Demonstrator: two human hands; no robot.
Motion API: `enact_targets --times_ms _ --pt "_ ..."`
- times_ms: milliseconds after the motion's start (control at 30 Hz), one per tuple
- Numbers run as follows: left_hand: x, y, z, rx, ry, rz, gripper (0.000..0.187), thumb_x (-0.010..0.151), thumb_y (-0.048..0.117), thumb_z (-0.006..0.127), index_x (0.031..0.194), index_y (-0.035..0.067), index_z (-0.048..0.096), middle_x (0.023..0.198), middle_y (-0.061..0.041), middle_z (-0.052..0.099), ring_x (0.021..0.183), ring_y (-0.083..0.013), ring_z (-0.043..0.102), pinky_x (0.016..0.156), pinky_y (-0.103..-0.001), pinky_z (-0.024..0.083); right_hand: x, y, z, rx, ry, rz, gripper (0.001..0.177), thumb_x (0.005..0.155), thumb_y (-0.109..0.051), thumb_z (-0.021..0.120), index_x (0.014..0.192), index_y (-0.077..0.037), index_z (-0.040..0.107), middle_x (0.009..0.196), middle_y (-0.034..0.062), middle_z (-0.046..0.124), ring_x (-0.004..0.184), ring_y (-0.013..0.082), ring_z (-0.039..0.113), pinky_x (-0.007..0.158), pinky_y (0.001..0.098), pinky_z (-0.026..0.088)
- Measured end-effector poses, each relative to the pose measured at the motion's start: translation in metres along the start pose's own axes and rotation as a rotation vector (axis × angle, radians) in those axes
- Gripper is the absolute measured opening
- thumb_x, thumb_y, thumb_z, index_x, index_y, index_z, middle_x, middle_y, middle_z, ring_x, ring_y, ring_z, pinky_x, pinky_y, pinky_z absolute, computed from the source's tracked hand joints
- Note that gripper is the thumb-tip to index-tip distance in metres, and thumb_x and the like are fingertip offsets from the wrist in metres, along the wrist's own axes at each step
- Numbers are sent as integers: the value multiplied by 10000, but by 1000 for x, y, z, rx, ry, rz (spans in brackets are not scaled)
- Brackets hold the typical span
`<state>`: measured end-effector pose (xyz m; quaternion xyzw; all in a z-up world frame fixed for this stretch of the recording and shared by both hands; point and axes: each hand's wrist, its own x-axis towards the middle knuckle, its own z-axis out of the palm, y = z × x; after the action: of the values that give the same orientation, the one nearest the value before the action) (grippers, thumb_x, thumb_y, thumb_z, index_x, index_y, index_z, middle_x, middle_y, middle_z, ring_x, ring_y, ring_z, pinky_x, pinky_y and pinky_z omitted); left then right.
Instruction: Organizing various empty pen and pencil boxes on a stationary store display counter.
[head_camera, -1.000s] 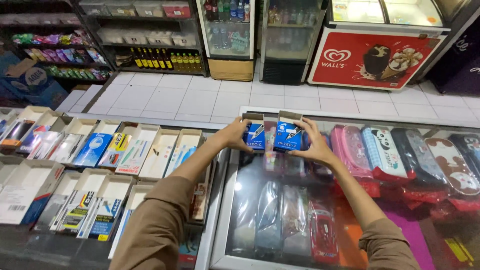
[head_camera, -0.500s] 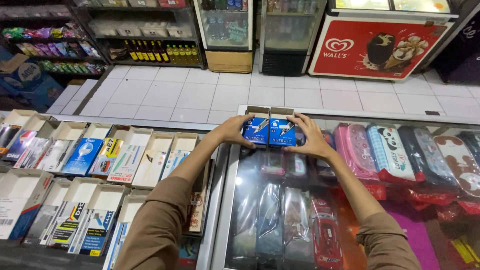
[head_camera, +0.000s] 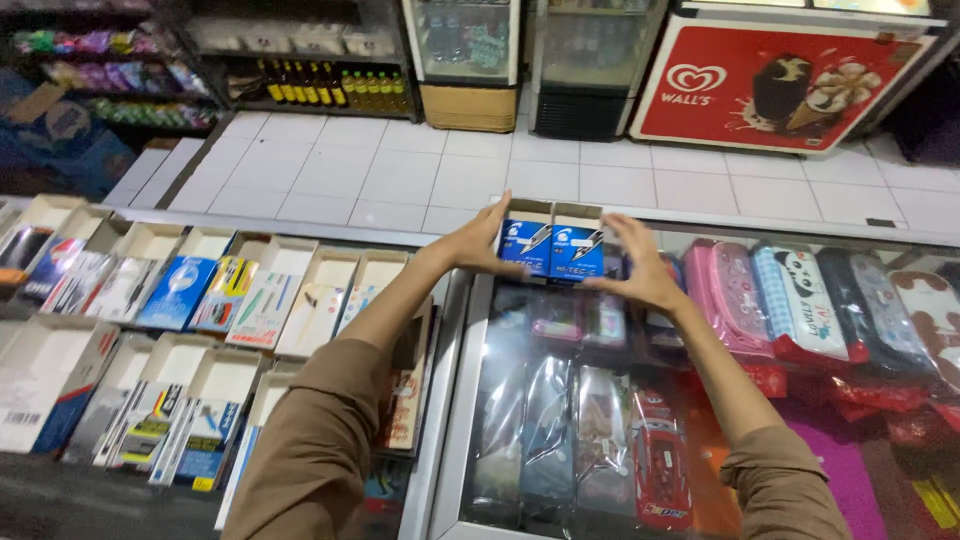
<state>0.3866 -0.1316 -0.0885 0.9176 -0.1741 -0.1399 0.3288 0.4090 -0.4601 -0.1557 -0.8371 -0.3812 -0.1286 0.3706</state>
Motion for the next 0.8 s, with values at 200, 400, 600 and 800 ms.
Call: enact_targets --times_ms 200,400,600,800 --pt "-99 83 -45 157 325 489 681 1024 279 639 1536 -3 290 1446 -329 411 1357 -544 478 1138 -596 438 -9 -7 -11 -147 282 -214 758 940 -354 738 1493 72 442 1403 305 459 1298 507 440 1133 565 303" --pt "-269 151 -72 536 615 595 503 856 168 830 1288 104 579 1183 -54 654 1042 -214 663 951 -371 538 -18 -127 9 -163 431 -355 565 1009 -261 559 1408 101 388 1346 289 397 1150 417 458 959 522 463" --pt "-405 67 -78 530 456 321 622 855 412 743 1338 61 572 1246 -113 638 1121 -281 606 1072 -434 417 -40 -281 89 -115 167 -473 610 765 -247 789 1285 -49 539 1262 166 579 1111 305 527 1065 497 336" --pt "-462 -10 -78 410 115 -3 1280 471 664 947 1495 86 442 1505 -263 471 1454 -541 311 1196 -675 182 -34 -419 159 -371 -108 -438 1144 627 -843 632 1484 -99 492 1440 145 482 1246 293 491 994 434 337"
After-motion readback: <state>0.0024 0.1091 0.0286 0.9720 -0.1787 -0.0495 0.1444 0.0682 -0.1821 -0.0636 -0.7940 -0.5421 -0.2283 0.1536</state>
